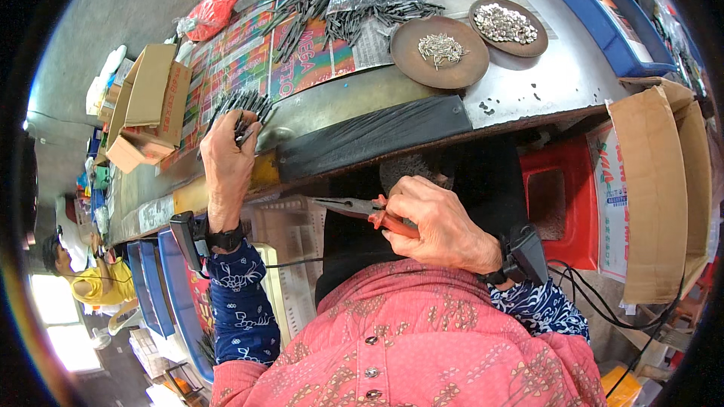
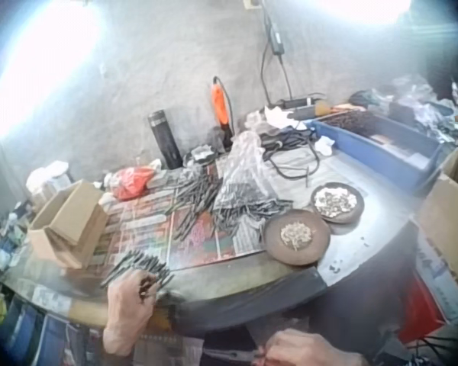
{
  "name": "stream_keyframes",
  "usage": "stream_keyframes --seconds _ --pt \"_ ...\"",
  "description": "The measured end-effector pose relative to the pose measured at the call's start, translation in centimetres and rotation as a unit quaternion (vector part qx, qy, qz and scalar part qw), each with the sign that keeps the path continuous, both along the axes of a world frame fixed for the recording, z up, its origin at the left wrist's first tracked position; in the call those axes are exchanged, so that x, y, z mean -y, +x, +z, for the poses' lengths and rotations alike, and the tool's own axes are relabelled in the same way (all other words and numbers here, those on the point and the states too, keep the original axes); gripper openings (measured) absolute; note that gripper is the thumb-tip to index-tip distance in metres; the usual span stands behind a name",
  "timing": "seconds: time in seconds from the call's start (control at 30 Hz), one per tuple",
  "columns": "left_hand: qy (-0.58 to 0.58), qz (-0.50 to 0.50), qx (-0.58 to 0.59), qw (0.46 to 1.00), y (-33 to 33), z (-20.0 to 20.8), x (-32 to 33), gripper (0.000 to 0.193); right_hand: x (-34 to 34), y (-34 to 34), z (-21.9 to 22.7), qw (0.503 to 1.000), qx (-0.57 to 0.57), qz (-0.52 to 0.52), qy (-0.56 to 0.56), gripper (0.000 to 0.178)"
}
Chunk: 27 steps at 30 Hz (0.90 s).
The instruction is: The person repeatedly picks up thin metal rods from a table and bends them with pliers. After each bend, the rod is placed into a blue bin. The process is repeated continuously throughout the clip.
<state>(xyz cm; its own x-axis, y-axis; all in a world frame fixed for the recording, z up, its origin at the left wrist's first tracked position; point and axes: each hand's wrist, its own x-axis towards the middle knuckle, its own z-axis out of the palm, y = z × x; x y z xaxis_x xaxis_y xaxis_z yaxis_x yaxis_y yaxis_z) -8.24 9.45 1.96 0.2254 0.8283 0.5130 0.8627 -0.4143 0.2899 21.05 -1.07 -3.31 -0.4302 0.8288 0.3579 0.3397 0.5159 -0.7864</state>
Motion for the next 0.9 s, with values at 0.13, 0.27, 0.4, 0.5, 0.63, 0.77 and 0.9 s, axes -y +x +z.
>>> stream_keyframes --seconds 0.13,0.27,0.4,0.5,0.63,0.77,0.9 --pt "0.006 0.047 -0.096 0.994 -0.1 -0.9 -0.9 0.019 -0.2 0.1 -0.4 1.0 -0.004 -0.003 -0.006 0.014" --pt "-0.001 0.056 -0.114 0.992 0.0 -1.1 -0.8 0.023 -0.3 0.0 -0.6 1.0 -0.011 -0.002 -0.003 0.014" --pt "0.012 0.045 -0.093 0.995 0.3 -0.6 -0.3 0.024 -0.2 0.1 -0.4 1.0 -0.016 -0.009 0.011 0.014" --pt "-0.004 0.049 -0.002 0.999 1.1 0.2 0.9 0.023 0.0 0.3 0.1 0.999 -0.015 -0.017 0.024 0.016" --pt "-0.068 0.004 0.181 0.981 2.4 1.7 4.3 0.01 0.4 0.3 1.2 0.998 -0.021 -0.036 0.051 0.019" --pt "-0.211 -0.067 0.447 0.867 4.2 2.0 8.2 0.01 0.6 0.0 2.4 0.985 0.021 -0.081 0.153 0.021" --pt "-0.307 -0.102 0.617 0.718 4.7 1.5 11.1 0.015 1.1 -0.1 3.5 0.965 0.078 -0.112 0.224 0.021"
